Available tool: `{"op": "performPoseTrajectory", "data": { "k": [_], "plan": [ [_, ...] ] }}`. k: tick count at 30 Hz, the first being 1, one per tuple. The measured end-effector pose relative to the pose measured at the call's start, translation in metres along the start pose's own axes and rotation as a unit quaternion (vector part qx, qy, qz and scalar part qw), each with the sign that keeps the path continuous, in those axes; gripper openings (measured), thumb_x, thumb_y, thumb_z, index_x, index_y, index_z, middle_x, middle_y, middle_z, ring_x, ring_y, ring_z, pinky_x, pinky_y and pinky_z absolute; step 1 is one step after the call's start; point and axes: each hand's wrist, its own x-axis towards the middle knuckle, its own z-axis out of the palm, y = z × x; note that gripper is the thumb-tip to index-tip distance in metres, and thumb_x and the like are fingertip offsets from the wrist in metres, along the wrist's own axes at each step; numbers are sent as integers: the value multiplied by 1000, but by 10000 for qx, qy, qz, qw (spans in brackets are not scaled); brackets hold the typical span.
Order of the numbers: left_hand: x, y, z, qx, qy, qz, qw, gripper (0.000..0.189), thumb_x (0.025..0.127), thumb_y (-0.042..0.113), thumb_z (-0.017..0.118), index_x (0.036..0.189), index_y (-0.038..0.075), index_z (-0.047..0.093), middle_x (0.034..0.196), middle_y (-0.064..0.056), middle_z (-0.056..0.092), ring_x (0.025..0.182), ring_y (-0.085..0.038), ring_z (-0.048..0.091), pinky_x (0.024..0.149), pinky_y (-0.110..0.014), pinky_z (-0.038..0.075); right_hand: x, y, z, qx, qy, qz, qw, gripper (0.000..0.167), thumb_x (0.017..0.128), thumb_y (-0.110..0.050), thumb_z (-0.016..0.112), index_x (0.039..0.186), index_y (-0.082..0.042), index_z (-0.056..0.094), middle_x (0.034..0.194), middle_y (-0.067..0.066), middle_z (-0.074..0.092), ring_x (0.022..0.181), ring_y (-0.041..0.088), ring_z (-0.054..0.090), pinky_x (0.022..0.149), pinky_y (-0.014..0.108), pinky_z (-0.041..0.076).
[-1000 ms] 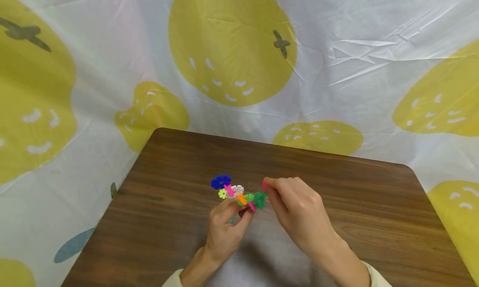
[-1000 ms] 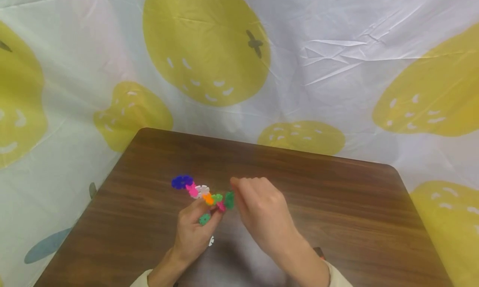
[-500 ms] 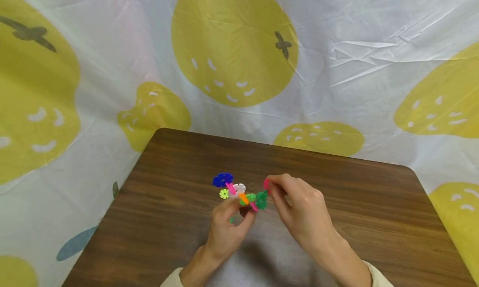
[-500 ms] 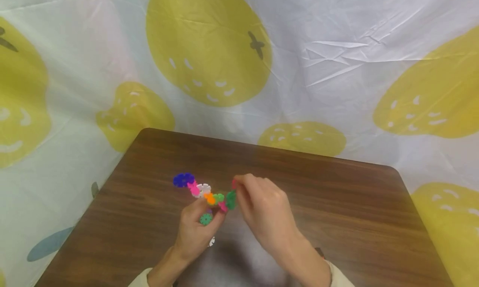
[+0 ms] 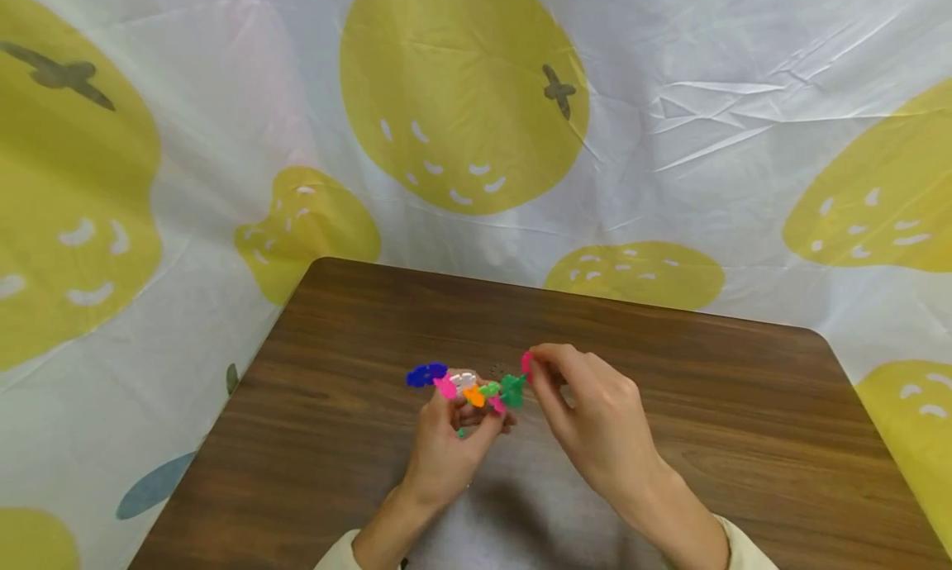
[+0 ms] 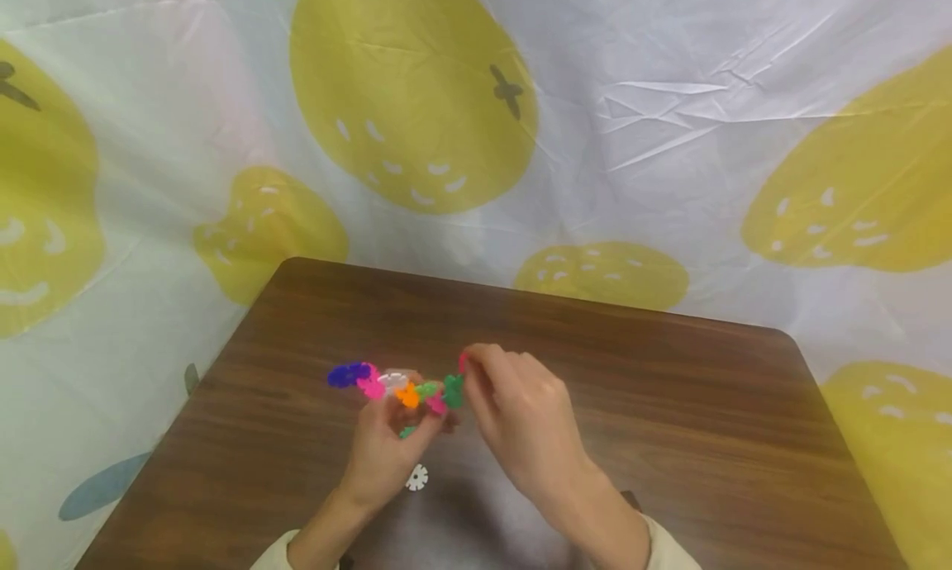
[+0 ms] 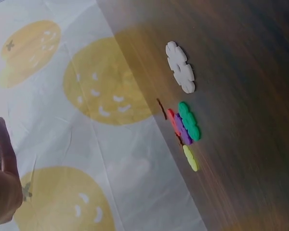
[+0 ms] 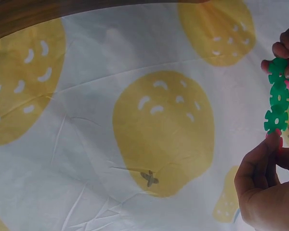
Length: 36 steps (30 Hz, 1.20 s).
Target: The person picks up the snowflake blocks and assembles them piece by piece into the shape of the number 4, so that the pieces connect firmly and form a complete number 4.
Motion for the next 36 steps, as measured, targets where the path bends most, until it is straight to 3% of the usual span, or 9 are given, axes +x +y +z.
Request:
{"op": "performPoseTrajectory", "data": {
  "k": [3,6,12,17,20,24,27,31,36],
  "plan": [
    [1,1,-1,76,-116,-49,9999,47,88,-9,71,130,-3,50,109,-22,72,80,-23,76,71,-35,65,0,0,3,-92,93,-71,9999,17,87,0,76,101,-8,72,82,-3,74,71,9,67,59,24,54],
    [2,2,-2,214,-288,-92,9993,57,88,-7,74,138,4,50,115,-18,72,83,-17,73,72,-31,63,-1,0,5,-191,162,-190,9995,22,83,4,78,101,-8,72,82,-2,74,70,8,67,58,22,54],
    [3,2,-2,275,-323,-226,9988,44,96,2,68,138,8,57,106,-17,72,81,-6,68,67,-27,60,-1,-2,9,-221,10,-191,9996,17,86,-1,77,101,-8,71,80,-3,73,66,8,63,56,21,51],
    [3,2,-2,325,-133,-164,9992,33,98,1,64,130,5,60,110,-18,72,96,-12,71,82,-31,62,-1,-4,9,110,-265,-49,9996,13,91,-7,76,102,-8,71,83,-4,73,70,9,64,60,24,53],
    [3,2,-1,-210,-101,-339,9992,27,99,-2,61,125,1,59,113,-22,68,103,-14,72,91,-33,62,-1,-4,9,264,-364,-22,9990,12,93,-10,76,103,-9,71,85,-4,73,73,9,65,63,24,55],
    [5,2,0,-1130,82,-572,9919,19,99,-7,58,118,-9,55,111,-27,63,102,-15,74,91,-40,62,-1,-3,7,395,-471,5,9981,16,92,-11,76,108,-8,72,91,-3,75,79,11,68,69,26,58],
    [6,2,-1,-1329,261,-609,9889,15,99,-7,57,114,-10,56,109,-22,65,99,-17,75,88,-44,63,-1,1,3,555,-588,43,9967,26,91,-8,77,116,-6,72,97,-1,76,82,11,69,70,25,59],
    [8,1,-6,-1187,432,-728,9893,13,100,-5,58,112,-7,60,108,-15,68,98,-20,76,90,-40,62,0,14,-5,638,-601,319,9956,30,93,-7,75,123,-6,71,94,-1,75,77,6,65,66,17,54],
    [8,2,-12,-876,604,-876,9905,11,99,-3,59,110,-4,62,107,-12,69,99,-24,77,90,-31,60,-3,50,-8,506,-471,989,9927,26,94,-9,75,120,-8,73,91,-4,71,83,6,62,68,12,47]
  ]
}}
